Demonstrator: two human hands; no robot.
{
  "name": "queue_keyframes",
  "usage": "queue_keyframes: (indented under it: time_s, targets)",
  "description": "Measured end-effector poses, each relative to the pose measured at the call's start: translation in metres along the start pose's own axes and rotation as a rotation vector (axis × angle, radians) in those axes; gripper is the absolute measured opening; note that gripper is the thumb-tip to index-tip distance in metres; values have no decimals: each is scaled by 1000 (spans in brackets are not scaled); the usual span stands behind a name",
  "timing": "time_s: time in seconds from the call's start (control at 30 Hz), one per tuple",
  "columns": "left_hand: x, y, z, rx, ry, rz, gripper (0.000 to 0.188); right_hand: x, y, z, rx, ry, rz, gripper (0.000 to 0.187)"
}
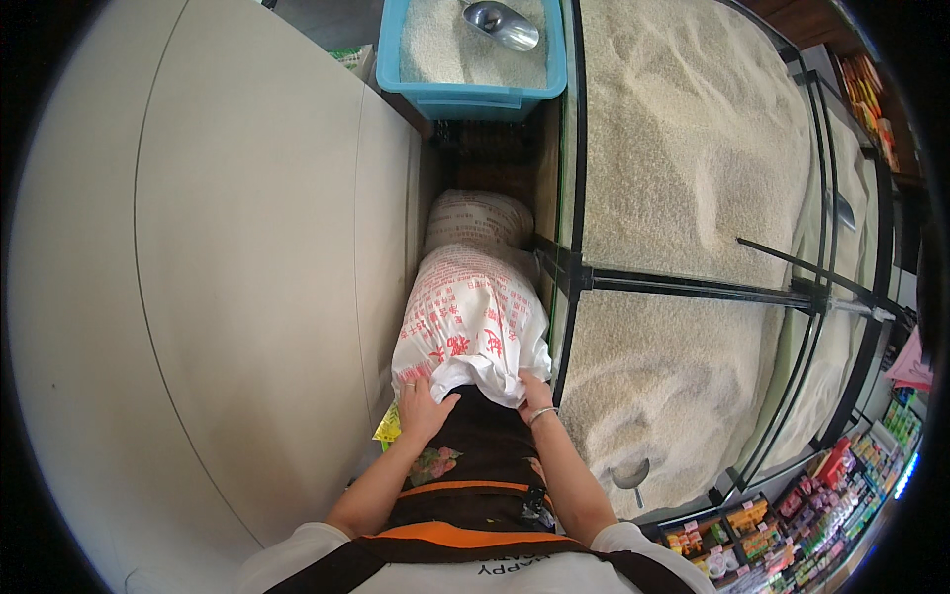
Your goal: The person moves large bags of rice by hand to clear an area, sweeps the floor with a broom, and then uses a dustpan to collect the swept debris.
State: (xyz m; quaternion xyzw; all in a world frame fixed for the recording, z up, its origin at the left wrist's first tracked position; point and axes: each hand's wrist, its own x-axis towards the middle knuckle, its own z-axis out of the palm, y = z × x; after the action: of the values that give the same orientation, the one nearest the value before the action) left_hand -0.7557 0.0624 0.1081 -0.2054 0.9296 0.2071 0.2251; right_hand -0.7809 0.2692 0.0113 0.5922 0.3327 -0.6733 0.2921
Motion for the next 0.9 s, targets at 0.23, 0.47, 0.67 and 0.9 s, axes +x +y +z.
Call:
queue_keyframes:
  time_s: [0.23, 0.47, 0.67, 0.9]
  targets:
    - [-2, -11, 9, -20, -18, -22, 44, 1, 0, 3, 107, -84, -42, 42]
    - [12, -15, 10, 56, -264, -240, 33, 5, -2, 6, 106, -93, -15, 41]
    - [16, -26, 27, -33, -198, -271, 27, 16, -1, 10, 100, -76, 5, 36]
    - [17, -21, 21, -168, -258, -286, 59, 27, -10, 15, 251, -273, 7, 34]
